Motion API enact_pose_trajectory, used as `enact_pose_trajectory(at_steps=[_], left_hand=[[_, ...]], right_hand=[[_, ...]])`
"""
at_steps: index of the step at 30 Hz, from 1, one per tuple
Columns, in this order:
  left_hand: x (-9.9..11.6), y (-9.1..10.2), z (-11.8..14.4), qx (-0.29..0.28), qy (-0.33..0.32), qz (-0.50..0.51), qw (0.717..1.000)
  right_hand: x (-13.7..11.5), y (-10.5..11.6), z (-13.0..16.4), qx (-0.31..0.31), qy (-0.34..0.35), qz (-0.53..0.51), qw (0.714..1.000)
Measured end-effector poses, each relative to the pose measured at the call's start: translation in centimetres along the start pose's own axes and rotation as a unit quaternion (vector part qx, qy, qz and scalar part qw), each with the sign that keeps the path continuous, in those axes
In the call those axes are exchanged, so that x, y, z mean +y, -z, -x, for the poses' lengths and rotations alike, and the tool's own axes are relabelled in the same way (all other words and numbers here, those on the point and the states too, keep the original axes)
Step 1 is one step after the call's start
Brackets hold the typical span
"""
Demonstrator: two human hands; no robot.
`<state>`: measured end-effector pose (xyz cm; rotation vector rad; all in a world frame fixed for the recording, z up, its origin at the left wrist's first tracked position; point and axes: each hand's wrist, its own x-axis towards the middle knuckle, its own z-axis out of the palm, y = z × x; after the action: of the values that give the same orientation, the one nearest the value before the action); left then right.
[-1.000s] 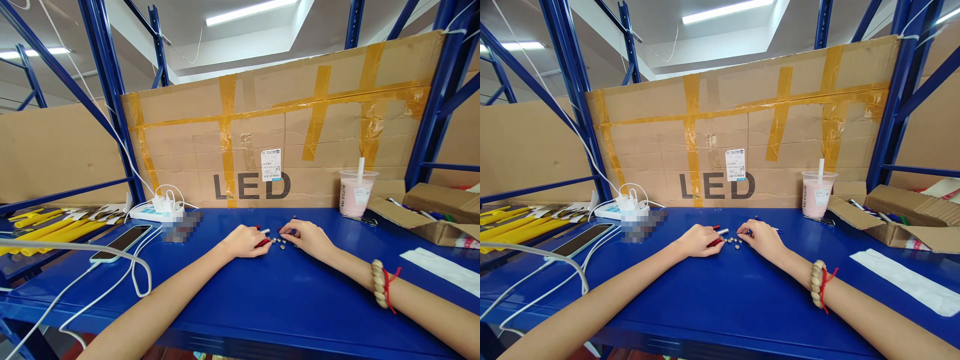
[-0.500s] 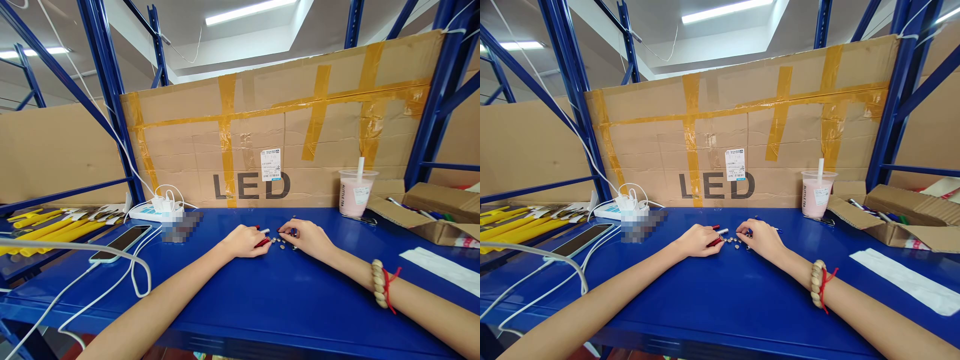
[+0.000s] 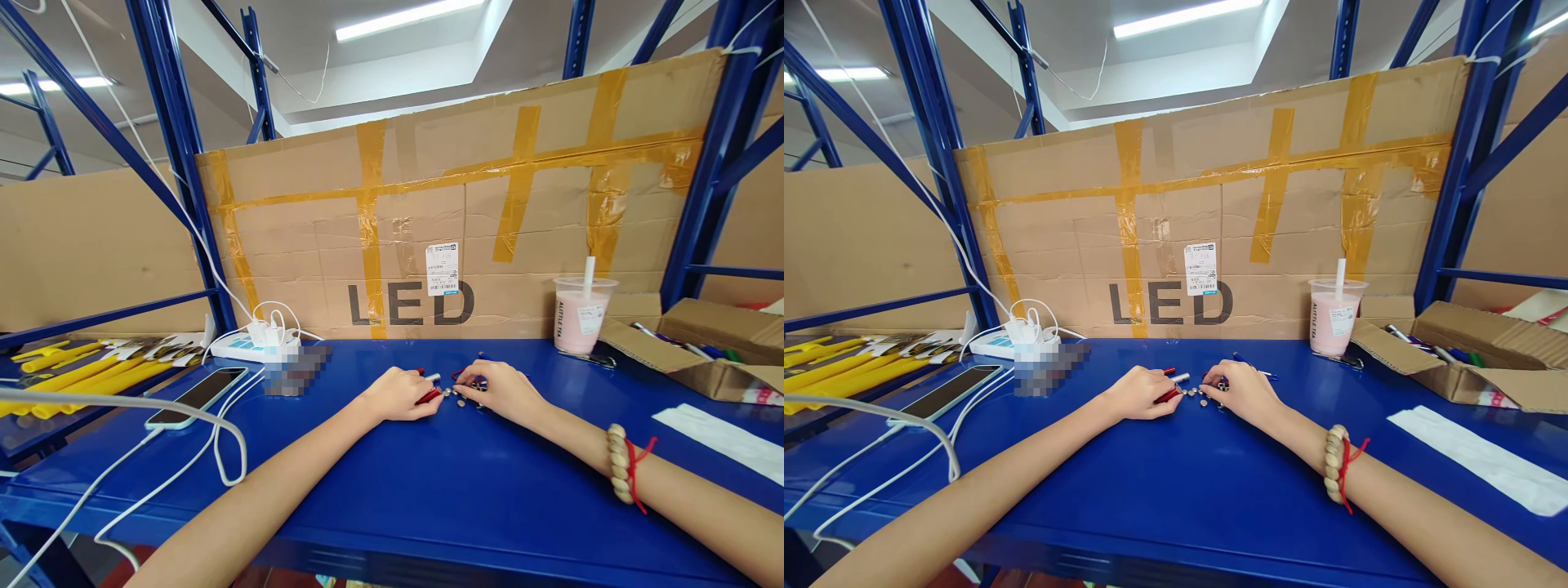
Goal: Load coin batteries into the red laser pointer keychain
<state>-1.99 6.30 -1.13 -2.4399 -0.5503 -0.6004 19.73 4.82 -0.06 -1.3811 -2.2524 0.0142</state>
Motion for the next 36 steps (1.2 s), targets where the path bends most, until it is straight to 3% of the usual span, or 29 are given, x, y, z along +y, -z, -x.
enact_pose_trajectory(at_steps=[11, 21, 36], left_hand=[[0.0, 0.0, 0.0, 0.004, 0.005, -0.003, 1.0], [0.0, -0.1, 0.1, 0.01, 0.001, 0.001, 1.0], [-0.1, -0.2, 0.1, 0.008, -0.004, 0.006, 1.0]], right_hand=[[0.5, -0.3, -0.2, 0.003, 0.033, -0.028, 0.999], [-0.4, 0.1, 0.1, 0.035, 0.018, -0.028, 0.999], [-0.8, 0.3, 0.3, -0.032, 0.01, -0.018, 0.999]])
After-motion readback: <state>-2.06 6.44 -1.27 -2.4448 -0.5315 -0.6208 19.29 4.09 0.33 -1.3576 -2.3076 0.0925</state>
